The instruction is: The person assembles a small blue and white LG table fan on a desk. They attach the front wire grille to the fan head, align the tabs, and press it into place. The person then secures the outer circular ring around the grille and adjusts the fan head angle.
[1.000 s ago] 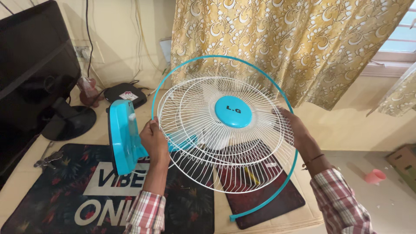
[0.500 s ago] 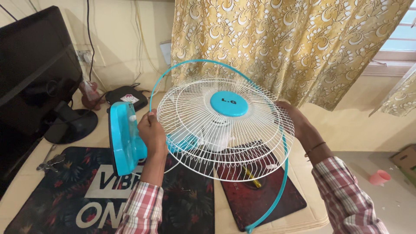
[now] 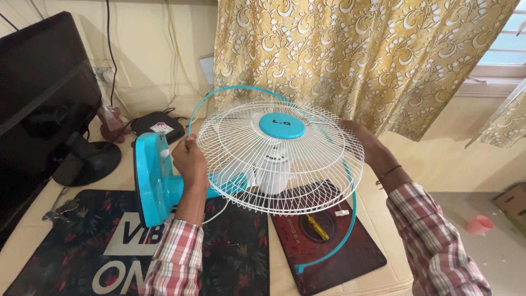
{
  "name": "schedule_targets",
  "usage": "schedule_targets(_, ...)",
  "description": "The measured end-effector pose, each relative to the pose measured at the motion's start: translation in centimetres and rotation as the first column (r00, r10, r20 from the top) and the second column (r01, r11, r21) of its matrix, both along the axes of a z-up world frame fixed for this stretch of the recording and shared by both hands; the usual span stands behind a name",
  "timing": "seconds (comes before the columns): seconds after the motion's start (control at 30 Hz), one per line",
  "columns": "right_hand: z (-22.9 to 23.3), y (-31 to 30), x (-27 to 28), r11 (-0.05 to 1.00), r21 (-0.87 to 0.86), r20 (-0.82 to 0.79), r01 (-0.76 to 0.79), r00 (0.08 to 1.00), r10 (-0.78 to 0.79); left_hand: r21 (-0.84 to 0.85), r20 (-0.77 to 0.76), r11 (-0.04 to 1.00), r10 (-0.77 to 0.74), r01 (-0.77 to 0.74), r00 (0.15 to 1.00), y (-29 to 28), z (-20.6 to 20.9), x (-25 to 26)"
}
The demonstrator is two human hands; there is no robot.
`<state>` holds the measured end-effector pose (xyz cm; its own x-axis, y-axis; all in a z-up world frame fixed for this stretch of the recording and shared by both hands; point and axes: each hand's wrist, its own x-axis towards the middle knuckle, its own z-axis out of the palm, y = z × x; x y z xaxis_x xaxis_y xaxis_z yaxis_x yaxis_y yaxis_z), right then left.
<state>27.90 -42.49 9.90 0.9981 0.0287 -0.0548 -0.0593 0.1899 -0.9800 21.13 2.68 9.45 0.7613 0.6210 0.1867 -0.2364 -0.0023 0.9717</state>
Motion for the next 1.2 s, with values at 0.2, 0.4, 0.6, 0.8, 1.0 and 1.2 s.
schedule_targets(0.2,-0.3,0.0,-0.2,0.998,0.010,-0.010,-0.055,0.998,0.055,0.030,-0.046,0.999,0.016,-0.015,0.999,-0.2,-0.3,-0.2)
schedule_targets(0.4,-0.8,0.5,-2.7,0.998,0.004,0.050,-0.066,0.997,0.066,0.043,0.023,0.999,-0.020,0.019,1.000,0.3,-1.7,-1.2)
schedule_targets(0.6,-0.7,1.2,-7.5,0.992,-0.045,0.122,0.119,0.986,-0.113,-0.031,0.246,0.990,-0.123,0.135,0.961,1.2,-4.0,-0.9)
schedule_targets(0.8,-0.7,2.0,-10.0,0.976,-0.042,0.097,0.214,0.973,-0.209,-0.071,0.089,0.988,-0.134,0.141,0.987,2.0,-5.7,-1.0)
schedule_targets(1.0,-1.0,1.7,-9.8,0.974,-0.059,0.111,0.218,0.971,-0.211,-0.232,0.115,0.946,-0.204,0.226,0.972,2.2,-6.5,-2.9)
schedule_targets(1.2,-2.2,1.0,-8.8,0.972,-0.030,0.118,0.235,0.966,-0.230,-0.261,0.074,0.943,-0.193,0.206,0.978,1.9,-6.6,-3.3)
